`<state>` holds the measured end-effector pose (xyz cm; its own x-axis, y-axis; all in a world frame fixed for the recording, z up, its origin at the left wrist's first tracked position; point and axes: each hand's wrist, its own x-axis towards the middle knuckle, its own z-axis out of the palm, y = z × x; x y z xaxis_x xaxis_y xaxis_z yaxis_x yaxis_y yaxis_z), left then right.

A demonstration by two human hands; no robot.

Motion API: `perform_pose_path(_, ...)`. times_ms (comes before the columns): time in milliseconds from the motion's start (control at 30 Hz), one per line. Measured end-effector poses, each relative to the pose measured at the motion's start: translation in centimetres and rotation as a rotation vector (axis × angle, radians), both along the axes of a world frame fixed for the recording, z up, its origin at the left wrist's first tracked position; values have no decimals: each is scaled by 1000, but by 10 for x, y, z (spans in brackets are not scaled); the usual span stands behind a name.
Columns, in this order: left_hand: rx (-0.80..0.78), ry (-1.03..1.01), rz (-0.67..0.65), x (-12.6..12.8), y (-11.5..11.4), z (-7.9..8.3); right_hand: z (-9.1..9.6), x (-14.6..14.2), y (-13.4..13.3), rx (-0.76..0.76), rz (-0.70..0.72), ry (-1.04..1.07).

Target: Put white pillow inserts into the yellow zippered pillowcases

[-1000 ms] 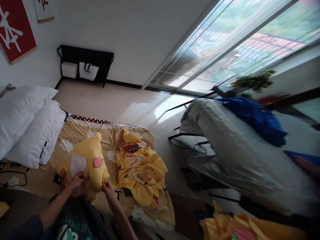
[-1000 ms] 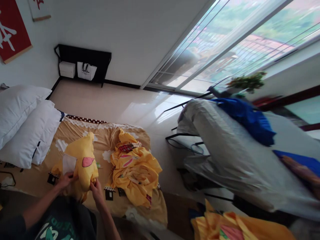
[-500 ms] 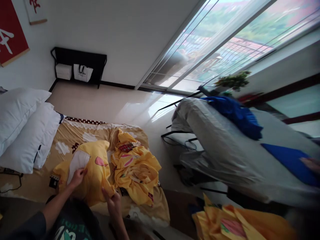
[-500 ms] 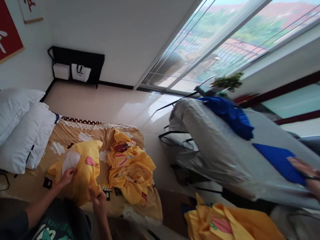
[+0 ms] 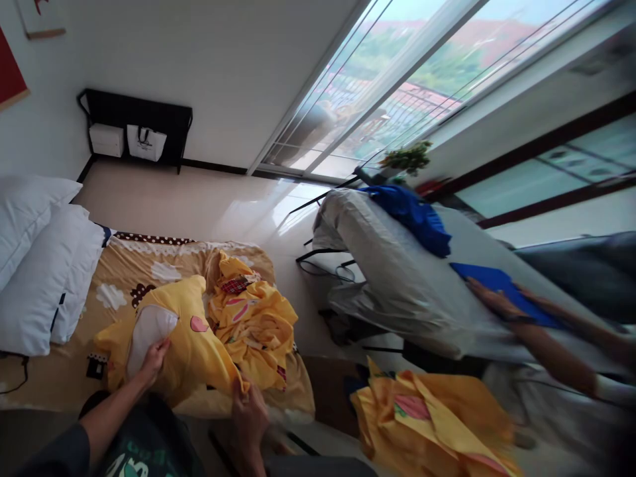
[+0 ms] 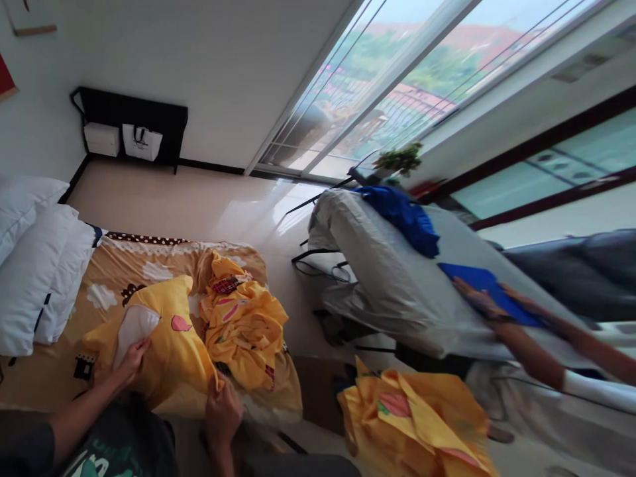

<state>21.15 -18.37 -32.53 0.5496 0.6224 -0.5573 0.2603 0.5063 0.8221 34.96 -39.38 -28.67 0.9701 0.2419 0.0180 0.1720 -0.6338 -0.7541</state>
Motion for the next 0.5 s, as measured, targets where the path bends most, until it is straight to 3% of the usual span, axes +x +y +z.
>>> perform_pose_path(100,-182,-92,-91,-1,-7,5,7,0,21,-125,85,-102)
perform_pose_path(233,-339,-137,-198,-9,-11,13,-12,-20,61,-196,300,233)
perform_pose_path(333,-379,-101,-220,-27,2,11,-28,-23,72,-136,270,349)
perform_pose_path(400,-359,-32,-156,-49,16,8,-29,-16,71,-100,232,355)
perform_pose_path(500,-237,176,92,-97,34,9,-15,-8,82,-22,256,354)
